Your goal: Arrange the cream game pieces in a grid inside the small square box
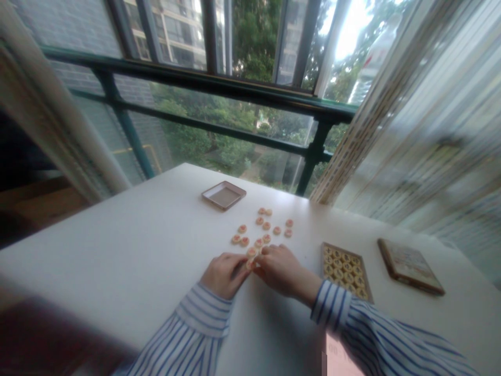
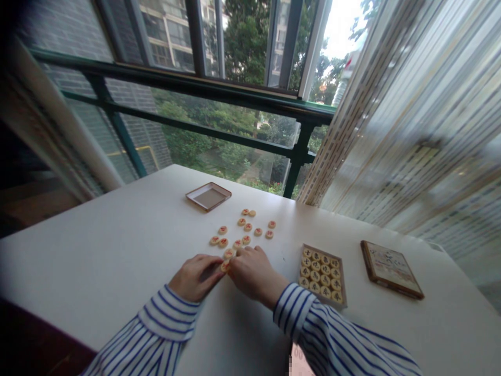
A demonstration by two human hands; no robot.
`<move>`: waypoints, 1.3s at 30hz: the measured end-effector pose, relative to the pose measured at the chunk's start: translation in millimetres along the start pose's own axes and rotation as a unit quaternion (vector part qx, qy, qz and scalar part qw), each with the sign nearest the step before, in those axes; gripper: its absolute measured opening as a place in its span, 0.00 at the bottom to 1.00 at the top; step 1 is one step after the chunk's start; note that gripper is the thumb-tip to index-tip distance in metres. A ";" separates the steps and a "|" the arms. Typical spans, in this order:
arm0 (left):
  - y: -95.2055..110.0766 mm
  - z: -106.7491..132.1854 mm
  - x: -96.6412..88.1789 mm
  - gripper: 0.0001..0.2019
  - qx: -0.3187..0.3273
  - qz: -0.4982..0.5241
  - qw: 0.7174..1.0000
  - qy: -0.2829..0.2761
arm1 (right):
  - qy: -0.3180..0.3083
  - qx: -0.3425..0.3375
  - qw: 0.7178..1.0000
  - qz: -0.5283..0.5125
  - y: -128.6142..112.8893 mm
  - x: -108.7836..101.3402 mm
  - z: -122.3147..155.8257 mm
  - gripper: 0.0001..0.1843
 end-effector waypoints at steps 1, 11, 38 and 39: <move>-0.5 0.1 0.8 0.12 -0.002 0.000 1.000 -0.004 | 0.000 -0.002 1.000 -0.001 -0.2 0.4 -0.5 0.18; 5.0 0.3 -2.8 0.09 0.047 0.011 0.998 0.034 | 0.013 -0.010 1.000 -0.011 0.2 -3.8 0.3 0.14; 41.7 -12.2 -17.7 0.11 0.064 0.147 0.985 0.058 | 0.081 0.001 0.985 -0.155 22.7 -39.1 41.1 0.11; 44.5 -13.6 -17.4 0.11 0.064 0.149 0.985 0.056 | 0.083 0.001 0.983 -0.161 24.0 -40.1 43.3 0.11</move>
Point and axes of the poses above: each hand's wrist, its own z-axis away from the middle knuckle, its own x-axis out of the palm, y = z × x, the point moved 6 cm from there along -z, towards the middle knuckle, and after that the axes turned 6 degrees about z, right-handed, at the moved point
